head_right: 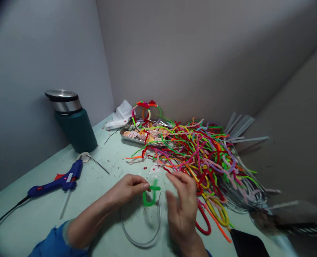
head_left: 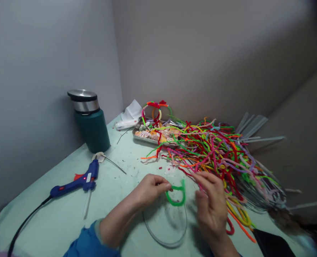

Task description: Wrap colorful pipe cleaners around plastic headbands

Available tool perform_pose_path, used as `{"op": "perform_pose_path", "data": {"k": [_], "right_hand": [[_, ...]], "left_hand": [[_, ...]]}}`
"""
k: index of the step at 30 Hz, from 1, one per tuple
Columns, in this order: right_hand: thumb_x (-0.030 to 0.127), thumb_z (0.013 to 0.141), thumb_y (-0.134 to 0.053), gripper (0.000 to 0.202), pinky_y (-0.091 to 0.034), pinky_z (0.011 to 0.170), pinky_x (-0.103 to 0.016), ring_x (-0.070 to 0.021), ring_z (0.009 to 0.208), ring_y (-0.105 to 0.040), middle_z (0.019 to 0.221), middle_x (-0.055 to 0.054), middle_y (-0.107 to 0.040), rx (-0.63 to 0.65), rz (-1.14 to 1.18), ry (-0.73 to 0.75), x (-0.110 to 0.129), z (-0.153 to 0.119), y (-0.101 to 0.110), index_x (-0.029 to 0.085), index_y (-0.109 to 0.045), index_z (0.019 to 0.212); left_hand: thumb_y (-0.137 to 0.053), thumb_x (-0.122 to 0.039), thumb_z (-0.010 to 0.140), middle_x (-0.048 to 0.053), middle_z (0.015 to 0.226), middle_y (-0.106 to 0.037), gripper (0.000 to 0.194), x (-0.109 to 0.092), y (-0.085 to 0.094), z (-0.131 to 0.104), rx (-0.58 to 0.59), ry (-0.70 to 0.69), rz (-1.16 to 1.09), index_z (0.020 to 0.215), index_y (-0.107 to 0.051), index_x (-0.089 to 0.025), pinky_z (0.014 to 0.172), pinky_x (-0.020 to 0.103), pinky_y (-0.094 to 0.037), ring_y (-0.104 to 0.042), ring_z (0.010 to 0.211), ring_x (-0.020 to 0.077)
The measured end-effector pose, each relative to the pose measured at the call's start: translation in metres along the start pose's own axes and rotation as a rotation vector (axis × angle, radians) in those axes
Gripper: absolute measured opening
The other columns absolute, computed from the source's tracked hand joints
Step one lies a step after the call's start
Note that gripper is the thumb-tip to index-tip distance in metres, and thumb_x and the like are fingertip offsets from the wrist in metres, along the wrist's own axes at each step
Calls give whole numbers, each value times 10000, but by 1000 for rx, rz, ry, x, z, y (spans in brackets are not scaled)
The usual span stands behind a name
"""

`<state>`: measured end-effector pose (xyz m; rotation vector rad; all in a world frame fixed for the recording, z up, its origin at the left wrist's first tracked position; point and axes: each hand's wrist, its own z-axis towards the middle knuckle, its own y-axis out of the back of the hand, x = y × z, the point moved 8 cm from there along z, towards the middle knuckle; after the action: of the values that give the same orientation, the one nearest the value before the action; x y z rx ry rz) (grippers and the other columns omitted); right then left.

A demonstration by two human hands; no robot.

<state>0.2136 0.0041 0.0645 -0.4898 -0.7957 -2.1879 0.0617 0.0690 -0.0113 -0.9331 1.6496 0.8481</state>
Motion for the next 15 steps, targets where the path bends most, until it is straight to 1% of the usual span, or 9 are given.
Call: {"op": "perform_pose_path", "data": {"k": [1,2,3,4,6,8,10,13,15], "right_hand": [[355,904,-430,280,-411,786,-386,-234,936,-513,1032,-97,-538,-45,47,-177,-17,-2,2,195,-593,1065],[368,908,-424,274,-423,724,-347,-208,847,-530,943,-80,-561,-46,110,-353,-32,-6,-2,188,-599,1019],[388,901,-442,269,-422,657,-308,-179,743,-528,832,-54,-568,-1,191,-511,-45,-12,-10,182,-602,965],[407,886,-474,266,-405,592,-273,-151,648,-504,725,-25,-551,85,292,-641,-53,-18,-23,174,-602,907],[433,858,-523,291,-357,502,-227,-109,530,-446,588,12,-500,321,527,-816,-54,-31,-52,157,-593,795],[453,855,-521,342,-317,447,-199,-82,465,-409,532,21,-483,512,773,-916,-43,-44,-74,142,-579,726],[469,858,-509,373,-288,405,-182,-65,421,-390,514,18,-491,639,965,-989,-29,-54,-87,127,-592,735],[462,819,-574,353,-271,363,-165,-50,400,-406,613,-16,-568,711,1125,-1052,-13,-63,-97,113,-624,842],[426,785,-630,311,-253,346,-155,-34,385,-403,670,-30,-599,705,1180,-1106,-9,-68,-100,118,-632,832]], "left_hand": [[-613,-383,698,-4,596,-545,297,-4,0,0,5,-32,-2,720,-679,-94,587,239,-306,-413,580,103],[-609,-371,707,0,611,-554,281,-8,0,-1,8,-68,-6,716,-676,-98,600,239,-320,-430,596,108],[-606,-361,716,5,627,-562,268,-12,0,-1,5,-101,-10,717,-675,-102,612,240,-332,-446,613,113],[-602,-356,727,12,645,-571,261,-16,1,-2,-5,-133,-15,720,-675,-106,626,242,-343,-460,631,119],[-596,-363,748,28,683,-588,267,-23,4,-3,-28,-192,-17,728,-684,-112,649,250,-361,-486,665,132],[-592,-377,764,47,717,-598,282,-28,5,-5,-38,-251,-1,733,-695,-116,663,262,-373,-504,691,145],[-590,-374,773,56,726,-594,282,-32,5,-6,-42,-291,21,729,-700,-119,667,270,-377,-511,697,149],[-580,-354,789,44,700,-565,272,-32,4,-8,-40,-301,43,694,-695,-126,663,269,-375,-510,680,141],[-579,-347,793,36,696,-556,268,-32,4,-8,-45,-301,48,681,-688,-129,663,265,-376,-512,680,136]]}}
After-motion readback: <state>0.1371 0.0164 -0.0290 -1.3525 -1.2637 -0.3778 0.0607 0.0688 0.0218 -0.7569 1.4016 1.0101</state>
